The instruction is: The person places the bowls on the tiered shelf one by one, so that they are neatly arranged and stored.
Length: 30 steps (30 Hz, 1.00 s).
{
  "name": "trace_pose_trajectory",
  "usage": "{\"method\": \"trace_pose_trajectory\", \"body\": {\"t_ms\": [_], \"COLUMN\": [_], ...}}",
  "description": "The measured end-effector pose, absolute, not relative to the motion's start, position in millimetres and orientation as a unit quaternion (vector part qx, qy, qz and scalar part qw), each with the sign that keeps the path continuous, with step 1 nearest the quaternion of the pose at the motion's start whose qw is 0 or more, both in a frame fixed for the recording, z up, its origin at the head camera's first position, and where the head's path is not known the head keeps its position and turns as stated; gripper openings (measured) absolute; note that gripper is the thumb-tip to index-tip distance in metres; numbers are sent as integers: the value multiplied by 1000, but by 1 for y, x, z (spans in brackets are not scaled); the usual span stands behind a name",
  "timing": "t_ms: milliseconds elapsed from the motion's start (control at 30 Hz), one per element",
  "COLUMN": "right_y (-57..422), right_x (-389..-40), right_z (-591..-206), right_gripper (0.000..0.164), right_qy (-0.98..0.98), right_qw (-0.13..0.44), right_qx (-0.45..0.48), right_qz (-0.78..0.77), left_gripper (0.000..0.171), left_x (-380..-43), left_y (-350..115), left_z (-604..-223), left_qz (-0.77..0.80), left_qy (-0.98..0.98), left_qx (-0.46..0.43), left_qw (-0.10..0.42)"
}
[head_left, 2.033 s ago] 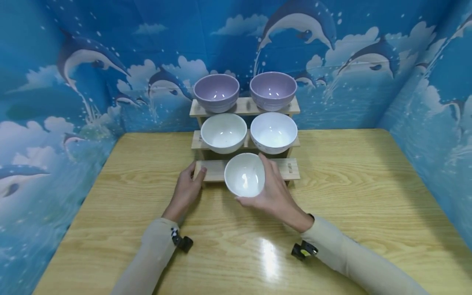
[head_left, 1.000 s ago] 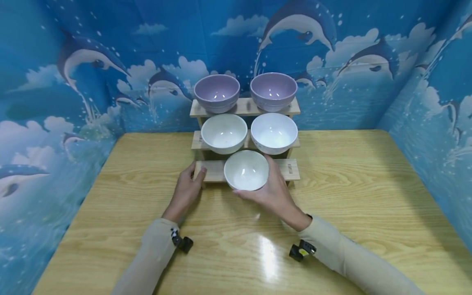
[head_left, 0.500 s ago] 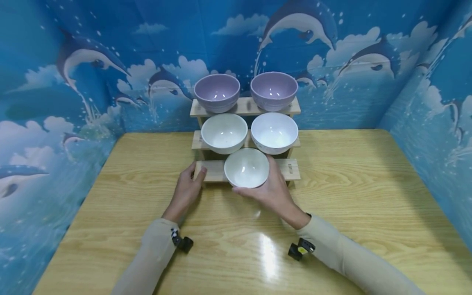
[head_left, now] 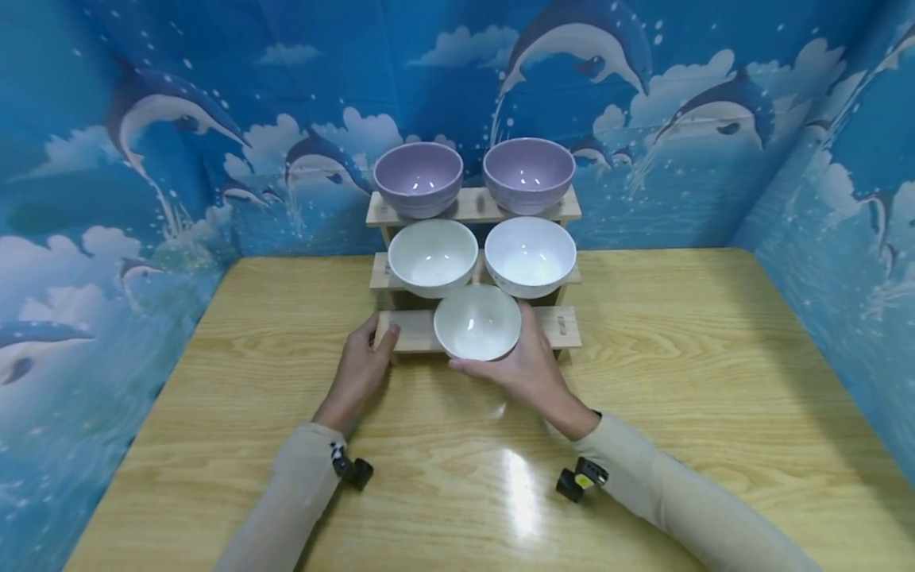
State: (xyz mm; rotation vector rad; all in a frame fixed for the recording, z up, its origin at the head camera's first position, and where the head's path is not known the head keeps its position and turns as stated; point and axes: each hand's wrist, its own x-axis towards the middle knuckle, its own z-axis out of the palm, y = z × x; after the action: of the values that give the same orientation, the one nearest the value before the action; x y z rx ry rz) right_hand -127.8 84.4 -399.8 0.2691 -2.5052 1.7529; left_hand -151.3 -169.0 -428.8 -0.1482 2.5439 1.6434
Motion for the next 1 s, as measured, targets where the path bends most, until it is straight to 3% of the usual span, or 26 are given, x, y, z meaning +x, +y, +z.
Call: {"method": "trace_pose_trajectory", "body": {"t_ms": [1000], "right_y": [87], "right_x": [-124], "right_z": [-395], "right_gripper": [119], "right_qy": [-830], "right_qw": [33], "right_qx": [91], "right_qz": [550], "left_gripper": [61], "left_x": [-152], "left_y": [-171], "left_z": [-427], "left_qz": [540], "left_qy": [838], "left_qx": [-48], "left_qw": [58]}}
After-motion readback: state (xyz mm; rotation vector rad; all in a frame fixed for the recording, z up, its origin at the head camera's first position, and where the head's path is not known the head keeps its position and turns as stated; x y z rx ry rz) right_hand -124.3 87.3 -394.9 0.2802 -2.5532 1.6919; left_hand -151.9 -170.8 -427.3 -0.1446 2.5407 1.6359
